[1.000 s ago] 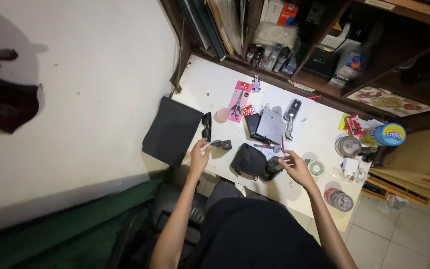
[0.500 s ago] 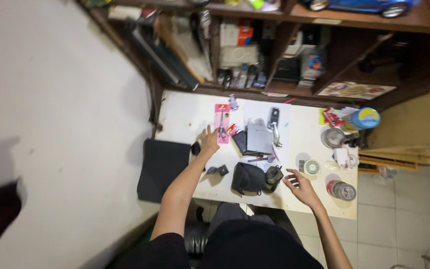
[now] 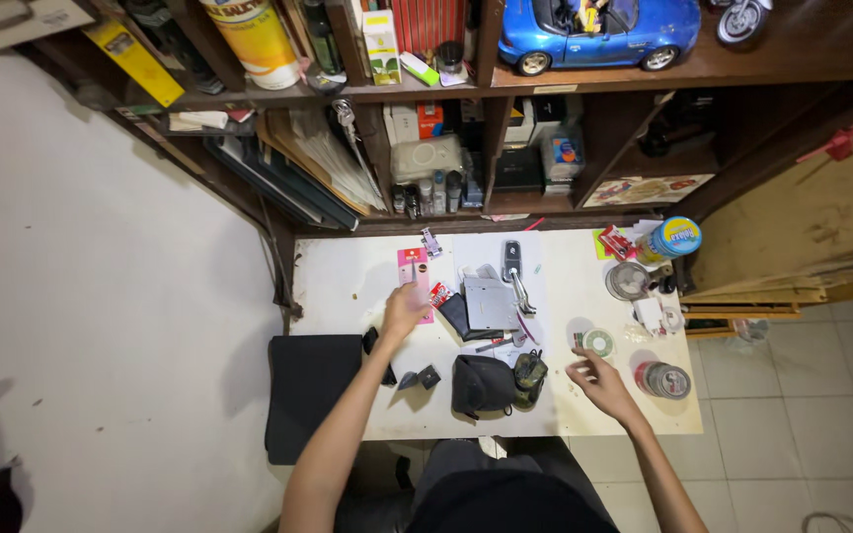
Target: The person repeatedly picks up various small items from a cluttered table and places them onto a wooden shelf. They handle objects such as bottles, a small bag, and packaged goods, moving them one by one from the table to the shelf.
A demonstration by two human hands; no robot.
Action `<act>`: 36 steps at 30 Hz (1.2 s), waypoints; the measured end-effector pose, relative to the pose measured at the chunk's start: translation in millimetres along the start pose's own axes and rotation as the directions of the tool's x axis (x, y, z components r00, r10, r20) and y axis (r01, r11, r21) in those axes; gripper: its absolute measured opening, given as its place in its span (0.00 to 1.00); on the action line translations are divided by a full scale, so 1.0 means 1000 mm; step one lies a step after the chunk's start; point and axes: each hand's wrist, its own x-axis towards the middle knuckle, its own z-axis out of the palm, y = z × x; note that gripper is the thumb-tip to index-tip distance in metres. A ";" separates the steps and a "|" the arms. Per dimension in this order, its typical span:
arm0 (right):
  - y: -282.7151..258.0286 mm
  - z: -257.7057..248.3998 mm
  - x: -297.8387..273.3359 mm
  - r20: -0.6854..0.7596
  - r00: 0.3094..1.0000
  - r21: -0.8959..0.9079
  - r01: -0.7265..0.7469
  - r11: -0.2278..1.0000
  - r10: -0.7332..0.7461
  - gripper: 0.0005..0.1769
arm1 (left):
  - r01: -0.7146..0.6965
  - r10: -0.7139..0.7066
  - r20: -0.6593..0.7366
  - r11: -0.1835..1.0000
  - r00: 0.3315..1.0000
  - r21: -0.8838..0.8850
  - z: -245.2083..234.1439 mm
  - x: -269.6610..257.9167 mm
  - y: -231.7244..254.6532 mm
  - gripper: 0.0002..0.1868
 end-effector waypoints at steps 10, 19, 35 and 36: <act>-0.100 0.034 0.031 0.212 0.956 0.500 0.074 0.863 -0.204 0.25 | -0.229 0.228 0.179 0.973 0.957 -0.014 -0.003 -0.083 0.199 0.44; -0.097 -0.015 0.040 0.134 0.984 0.676 -0.002 0.737 -0.120 0.15 | -0.400 0.400 0.091 0.916 0.912 -0.015 0.011 -0.094 0.280 0.52; -0.048 -0.078 0.061 0.269 0.930 0.608 0.038 0.793 -0.251 0.14 | 0.321 -0.163 0.288 0.665 0.944 -0.675 0.119 -0.085 0.258 0.29; -0.048 -0.078 0.059 0.263 0.937 0.605 0.026 0.796 -0.231 0.13 | 0.316 -0.168 0.282 0.695 0.945 -0.646 0.119 -0.088 0.257 0.28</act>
